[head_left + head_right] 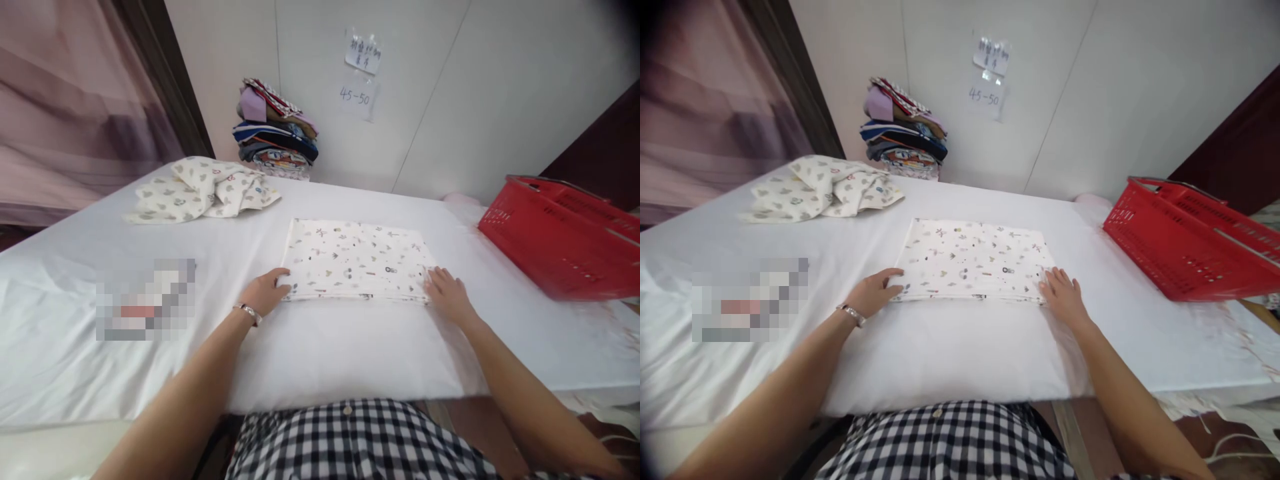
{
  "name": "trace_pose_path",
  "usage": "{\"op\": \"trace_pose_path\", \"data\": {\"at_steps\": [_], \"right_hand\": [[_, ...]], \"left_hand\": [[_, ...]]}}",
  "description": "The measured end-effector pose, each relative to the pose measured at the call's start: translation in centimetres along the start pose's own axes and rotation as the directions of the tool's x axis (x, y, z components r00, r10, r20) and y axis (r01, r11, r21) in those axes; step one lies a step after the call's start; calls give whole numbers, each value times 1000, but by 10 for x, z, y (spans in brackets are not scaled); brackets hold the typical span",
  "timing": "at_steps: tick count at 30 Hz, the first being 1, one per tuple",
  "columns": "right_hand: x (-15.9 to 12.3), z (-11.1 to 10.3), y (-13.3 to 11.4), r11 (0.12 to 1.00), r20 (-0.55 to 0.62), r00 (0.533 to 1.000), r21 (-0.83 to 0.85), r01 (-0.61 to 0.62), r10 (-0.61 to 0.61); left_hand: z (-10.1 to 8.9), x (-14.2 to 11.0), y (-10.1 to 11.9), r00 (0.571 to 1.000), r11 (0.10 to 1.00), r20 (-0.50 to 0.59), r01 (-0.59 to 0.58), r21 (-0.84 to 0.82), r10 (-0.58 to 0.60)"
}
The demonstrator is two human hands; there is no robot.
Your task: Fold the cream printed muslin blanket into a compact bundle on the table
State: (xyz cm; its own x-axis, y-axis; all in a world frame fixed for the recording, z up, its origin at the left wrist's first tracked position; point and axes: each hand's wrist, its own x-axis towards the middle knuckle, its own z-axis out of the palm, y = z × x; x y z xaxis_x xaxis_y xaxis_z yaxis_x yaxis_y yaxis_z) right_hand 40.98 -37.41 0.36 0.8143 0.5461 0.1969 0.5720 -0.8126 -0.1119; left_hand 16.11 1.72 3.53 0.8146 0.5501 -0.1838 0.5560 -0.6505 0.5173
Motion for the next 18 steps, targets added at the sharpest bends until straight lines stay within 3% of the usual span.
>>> {"op": "trace_pose_path", "data": {"at_steps": [4, 7, 10, 14, 16, 18], "right_hand": [[-11, -4, -29, 951, -149, 979, 256, 172, -137], [-14, -8, -61, 855, -187, 948, 415, 312, -256], [-11, -12, -89, 779, -188, 907, 466, 419, -376], [-7, -11, -110, 756, -170, 860, 418, 504, -481], [-7, -8, -114, 768, -157, 857, 387, 510, -490], [-7, -4, -115, 776, -164, 862, 380, 504, -480]], "left_hand": [[-4, -6, 1, 997, 993, -53, 55, 108, -49], [-6, -14, 6, 978, 976, -209, 56, 211, -11], [1, -22, 19, 932, 951, -287, -141, 276, 221], [24, -24, 43, 788, 785, -159, -527, 326, 595], [37, -20, 51, 727, 716, -109, -620, 322, 678], [48, -14, 55, 709, 700, -99, -646, 305, 698]]}}
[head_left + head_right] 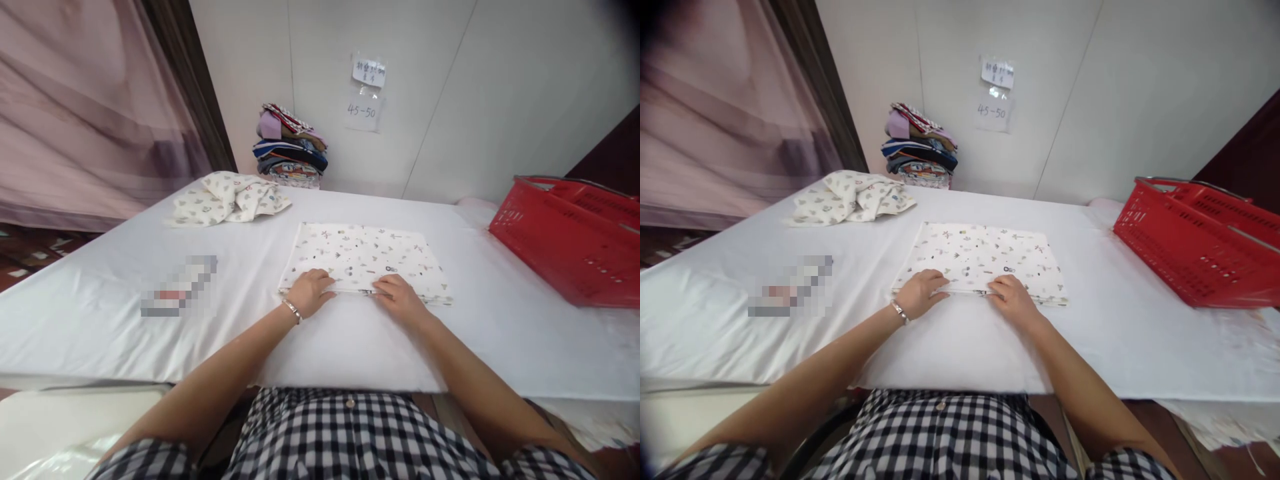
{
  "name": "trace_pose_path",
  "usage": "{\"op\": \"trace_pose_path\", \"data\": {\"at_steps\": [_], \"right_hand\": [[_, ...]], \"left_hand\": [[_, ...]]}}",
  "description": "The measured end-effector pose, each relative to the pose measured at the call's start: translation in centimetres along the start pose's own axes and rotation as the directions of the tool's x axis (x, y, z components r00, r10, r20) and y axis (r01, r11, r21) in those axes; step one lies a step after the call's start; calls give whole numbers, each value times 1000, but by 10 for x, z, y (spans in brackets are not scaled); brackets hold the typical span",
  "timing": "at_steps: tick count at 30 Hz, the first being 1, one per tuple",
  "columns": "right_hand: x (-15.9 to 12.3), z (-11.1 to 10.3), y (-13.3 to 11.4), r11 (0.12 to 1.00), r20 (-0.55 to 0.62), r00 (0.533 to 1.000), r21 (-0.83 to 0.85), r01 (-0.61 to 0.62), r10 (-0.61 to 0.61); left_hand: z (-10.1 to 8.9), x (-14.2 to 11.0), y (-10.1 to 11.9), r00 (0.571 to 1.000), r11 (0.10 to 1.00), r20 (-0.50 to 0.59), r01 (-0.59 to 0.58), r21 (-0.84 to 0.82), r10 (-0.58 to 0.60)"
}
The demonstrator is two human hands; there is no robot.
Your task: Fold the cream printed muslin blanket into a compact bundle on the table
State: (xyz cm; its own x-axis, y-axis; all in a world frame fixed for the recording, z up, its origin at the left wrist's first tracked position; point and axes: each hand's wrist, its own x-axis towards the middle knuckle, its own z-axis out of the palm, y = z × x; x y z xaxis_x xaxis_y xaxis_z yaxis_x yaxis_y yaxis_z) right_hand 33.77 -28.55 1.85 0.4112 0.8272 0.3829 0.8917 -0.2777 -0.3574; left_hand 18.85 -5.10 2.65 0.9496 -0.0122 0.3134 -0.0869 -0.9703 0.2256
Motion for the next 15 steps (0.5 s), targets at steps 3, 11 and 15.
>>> {"op": "trace_pose_path", "data": {"at_steps": [3, 11, 15], "right_hand": [[-3, 5, 2, 1000, -54, 998, 26, -12, 14], [-5, 10, 5, 999, -106, 994, 32, 11, -7], [-5, 11, 6, 999, -95, 995, 26, 29, -27]], "left_hand": [[12, 5, -3, 1000, 1000, -26, 5, -29, -6], [22, 5, -8, 990, 996, -143, 1, -87, -14], [24, 5, -9, 986, 991, -163, 7, -132, -28]]}}
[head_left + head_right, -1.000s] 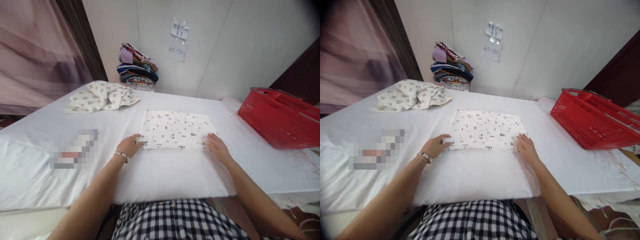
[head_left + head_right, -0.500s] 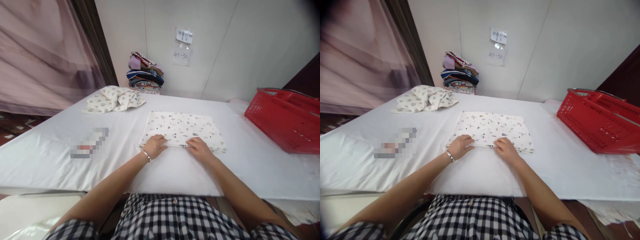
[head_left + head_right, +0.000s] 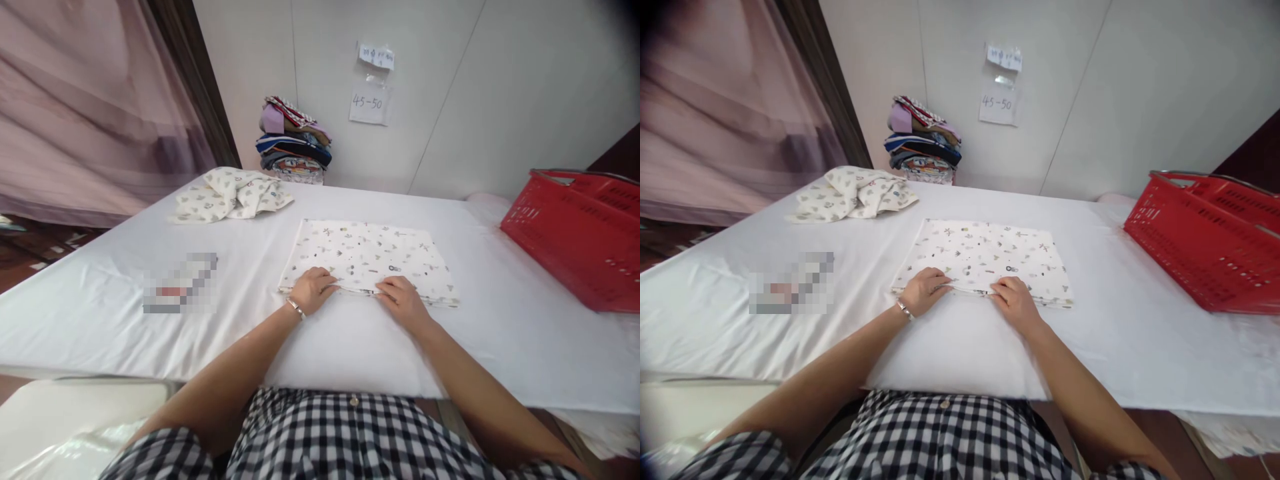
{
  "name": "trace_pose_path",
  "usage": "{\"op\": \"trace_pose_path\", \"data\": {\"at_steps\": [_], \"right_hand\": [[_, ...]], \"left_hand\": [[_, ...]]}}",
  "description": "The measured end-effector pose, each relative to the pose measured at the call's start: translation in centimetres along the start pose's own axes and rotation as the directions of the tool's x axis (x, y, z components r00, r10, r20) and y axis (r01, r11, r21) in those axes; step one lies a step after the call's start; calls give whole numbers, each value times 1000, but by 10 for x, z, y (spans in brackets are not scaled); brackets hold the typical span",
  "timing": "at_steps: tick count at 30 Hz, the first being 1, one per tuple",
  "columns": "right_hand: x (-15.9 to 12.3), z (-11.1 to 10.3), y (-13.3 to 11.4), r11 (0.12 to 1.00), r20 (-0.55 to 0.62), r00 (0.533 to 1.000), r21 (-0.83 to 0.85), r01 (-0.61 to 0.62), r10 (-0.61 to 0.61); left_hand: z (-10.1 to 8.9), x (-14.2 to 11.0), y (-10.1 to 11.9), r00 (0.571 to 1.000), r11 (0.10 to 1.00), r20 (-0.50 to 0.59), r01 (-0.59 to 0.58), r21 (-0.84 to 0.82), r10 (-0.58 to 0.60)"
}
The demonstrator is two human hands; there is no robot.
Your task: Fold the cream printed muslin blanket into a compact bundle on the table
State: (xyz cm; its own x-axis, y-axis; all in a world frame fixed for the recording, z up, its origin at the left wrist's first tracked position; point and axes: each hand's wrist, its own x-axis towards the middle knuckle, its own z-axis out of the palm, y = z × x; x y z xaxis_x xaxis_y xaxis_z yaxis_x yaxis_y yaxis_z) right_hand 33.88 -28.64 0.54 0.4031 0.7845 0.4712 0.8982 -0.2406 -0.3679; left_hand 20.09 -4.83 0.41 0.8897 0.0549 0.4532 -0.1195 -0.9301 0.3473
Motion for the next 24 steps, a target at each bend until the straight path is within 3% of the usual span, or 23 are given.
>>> {"op": "trace_pose_path", "data": {"at_steps": [7, 13, 24], "right_hand": [[0, 3, 0, 999, -50, 998, 9, -34, 35], [-1, 6, 0, 999, -71, 998, -42, -1, -2], [-2, 3, -5, 994, -12, 1000, -103, 27, -28]], "left_hand": [[-2, -1, 2, 1000, 999, 10, -28, 32, 28], [-4, -3, 7, 999, 983, -3, -42, 178, 44], [-5, -6, 11, 997, 963, 21, -83, 256, 80]]}}
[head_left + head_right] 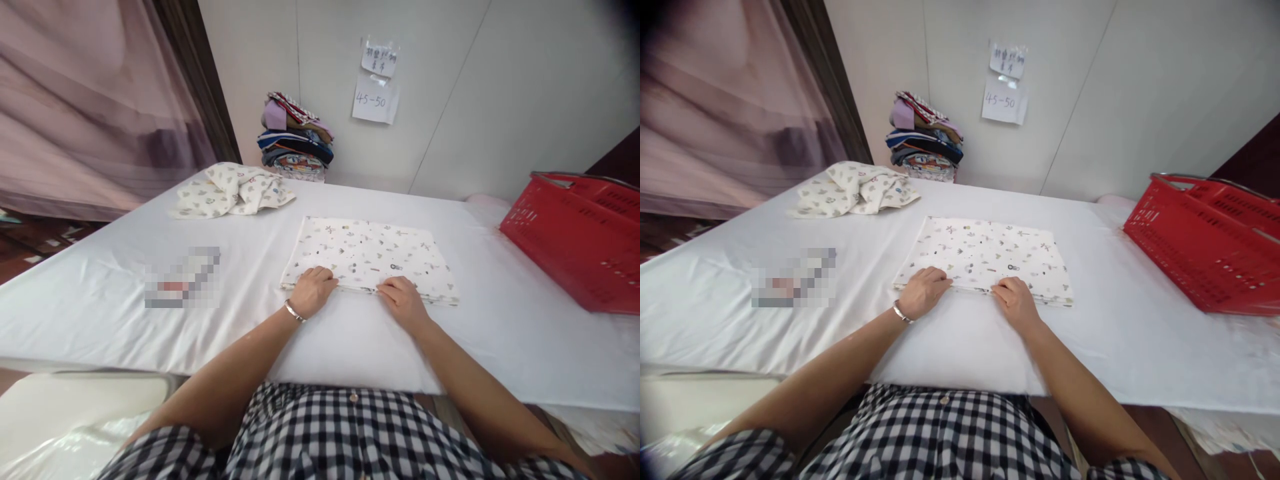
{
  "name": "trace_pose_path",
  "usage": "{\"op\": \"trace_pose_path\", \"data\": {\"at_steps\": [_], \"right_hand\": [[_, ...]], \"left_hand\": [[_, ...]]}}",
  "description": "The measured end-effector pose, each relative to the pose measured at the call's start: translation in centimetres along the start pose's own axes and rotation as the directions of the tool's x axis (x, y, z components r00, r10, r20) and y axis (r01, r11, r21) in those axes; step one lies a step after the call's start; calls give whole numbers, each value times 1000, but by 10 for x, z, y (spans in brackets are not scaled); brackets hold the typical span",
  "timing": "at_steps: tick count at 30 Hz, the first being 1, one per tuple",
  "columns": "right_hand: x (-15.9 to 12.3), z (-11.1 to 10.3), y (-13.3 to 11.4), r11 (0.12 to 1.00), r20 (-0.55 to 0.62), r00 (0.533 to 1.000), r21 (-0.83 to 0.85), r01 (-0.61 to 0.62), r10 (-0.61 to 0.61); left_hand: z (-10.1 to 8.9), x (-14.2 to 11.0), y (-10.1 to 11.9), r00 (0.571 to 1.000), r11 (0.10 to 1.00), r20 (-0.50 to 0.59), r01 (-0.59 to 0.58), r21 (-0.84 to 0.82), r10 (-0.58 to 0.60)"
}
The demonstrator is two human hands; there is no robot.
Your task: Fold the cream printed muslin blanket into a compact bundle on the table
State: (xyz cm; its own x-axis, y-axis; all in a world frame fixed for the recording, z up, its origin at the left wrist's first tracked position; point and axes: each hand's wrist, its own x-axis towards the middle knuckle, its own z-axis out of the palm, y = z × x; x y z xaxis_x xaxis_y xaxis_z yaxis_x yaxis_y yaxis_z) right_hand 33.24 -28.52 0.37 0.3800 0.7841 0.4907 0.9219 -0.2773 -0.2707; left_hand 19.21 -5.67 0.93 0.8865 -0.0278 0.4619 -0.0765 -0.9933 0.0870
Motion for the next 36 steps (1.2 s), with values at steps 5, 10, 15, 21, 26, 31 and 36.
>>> {"op": "trace_pose_path", "data": {"at_steps": [5, 10, 15, 21, 26, 31, 36], "right_hand": [[0, 1, 0, 1000, -21, 1000, 4, 6, -6], [0, 0, -1, 1000, 3, 1000, -1, 11, -11], [-1, 1, 1, 1000, -9, 1000, 26, -17, 18], [0, 4, 2, 989, -74, 992, 112, -95, 103], [1, 3, 1, 1000, -67, 997, 6, -27, 28], [1, 1, -1, 999, -23, 1000, -47, 15, -16], [0, 1, -1, 1000, -1, 1000, -3, 14, -14]], "left_hand": [[-1, 0, 0, 1000, 1000, 4, -2, 22, 2], [-4, -1, -1, 997, 1000, 73, -4, 11, 3], [-6, -2, -3, 997, 1000, 80, -7, -20, 9], [-5, 0, -4, 1000, 1000, 16, 6, 23, -6], [-5, 2, -2, 1000, 995, 13, -26, 91, 25], [-3, 0, 1, 998, 993, 54, -42, 112, 36], [-7, -2, 3, 995, 997, 103, -11, 78, 2]]}}
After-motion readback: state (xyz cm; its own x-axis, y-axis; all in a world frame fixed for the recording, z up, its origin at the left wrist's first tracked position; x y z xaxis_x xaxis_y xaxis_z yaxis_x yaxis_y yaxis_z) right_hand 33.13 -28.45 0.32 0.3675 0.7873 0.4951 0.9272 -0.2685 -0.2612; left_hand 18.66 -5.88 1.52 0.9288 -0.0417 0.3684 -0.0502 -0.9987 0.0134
